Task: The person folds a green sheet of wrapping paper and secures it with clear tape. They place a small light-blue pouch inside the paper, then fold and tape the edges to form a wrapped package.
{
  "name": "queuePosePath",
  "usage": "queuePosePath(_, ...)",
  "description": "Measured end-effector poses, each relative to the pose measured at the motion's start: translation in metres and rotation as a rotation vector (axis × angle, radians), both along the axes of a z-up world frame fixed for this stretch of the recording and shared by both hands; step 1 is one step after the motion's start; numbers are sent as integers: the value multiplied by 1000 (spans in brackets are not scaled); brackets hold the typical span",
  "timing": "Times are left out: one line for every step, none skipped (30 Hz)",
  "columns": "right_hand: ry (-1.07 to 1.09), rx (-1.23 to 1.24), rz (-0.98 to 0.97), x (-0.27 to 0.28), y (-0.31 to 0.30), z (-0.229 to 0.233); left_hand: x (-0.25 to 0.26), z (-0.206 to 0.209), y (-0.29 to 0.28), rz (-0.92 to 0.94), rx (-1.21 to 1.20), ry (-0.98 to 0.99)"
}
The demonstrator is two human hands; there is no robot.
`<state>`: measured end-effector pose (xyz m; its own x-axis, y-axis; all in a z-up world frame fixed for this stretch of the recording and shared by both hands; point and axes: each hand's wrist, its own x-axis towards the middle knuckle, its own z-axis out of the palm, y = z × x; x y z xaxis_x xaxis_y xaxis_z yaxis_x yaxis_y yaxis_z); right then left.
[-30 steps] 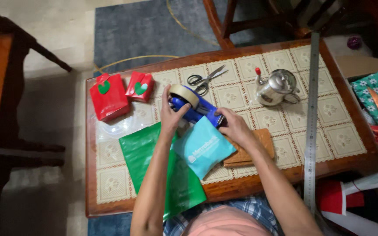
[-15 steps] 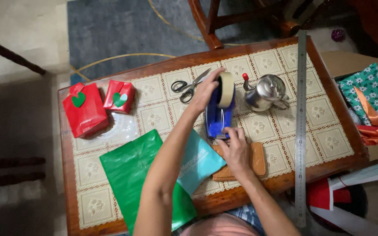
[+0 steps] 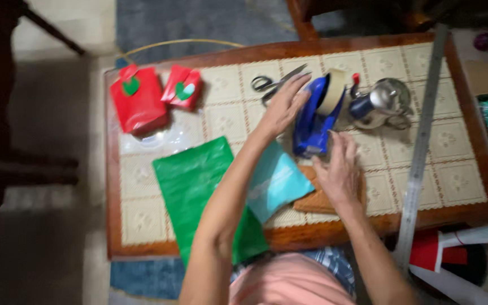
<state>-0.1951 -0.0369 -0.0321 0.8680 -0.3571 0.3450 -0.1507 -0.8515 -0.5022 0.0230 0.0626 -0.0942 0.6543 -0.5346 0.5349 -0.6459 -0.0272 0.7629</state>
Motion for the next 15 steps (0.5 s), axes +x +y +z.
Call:
queuePosePath(-32,-31,52,-9,11,2,-13,3,27,56,18,-73)
queuePosePath(-65,-62,107,-20,25,2,-27,7,56,178,48,-106)
queuePosePath(-99,-93,161,-30,40,1,-41,11,88,301,80,-138)
queuePosePath(-98,-173,267,-37,58,-3,-58,13,125,407,145,-168)
queuePosePath(-98,-253,373,-43,78,-9,-78,14,162,514,210,-197)
queuePosePath(-100,-333,477,-46,93,-14,-98,15,196,566,367,-207)
queuePosePath(-91,-335,515,-47,103,-20,-117,14,223,617,526,-215)
queuePosePath(-79,-338,550,-46,112,-26,-136,11,243,606,579,-217)
queuePosePath(-68,-342,586,-44,119,-32,-153,7,260,594,633,-219)
queuePosePath(-59,-398,551,-40,119,-37,-165,2,268,577,683,-217)
queuePosePath(-51,-453,516,-33,117,-42,-174,-4,269,608,726,-225)
queuePosePath(-45,-510,479,-25,116,-46,-179,-9,266,638,767,-235)
queuePosePath(-23,-503,456,-15,115,-51,-180,-14,264,668,808,-245)
queuePosePath(6,-494,429,-7,114,-57,-179,-18,260,672,836,-229)
queuePosePath(36,-485,402,-1,114,-62,-173,-21,257,676,864,-212)
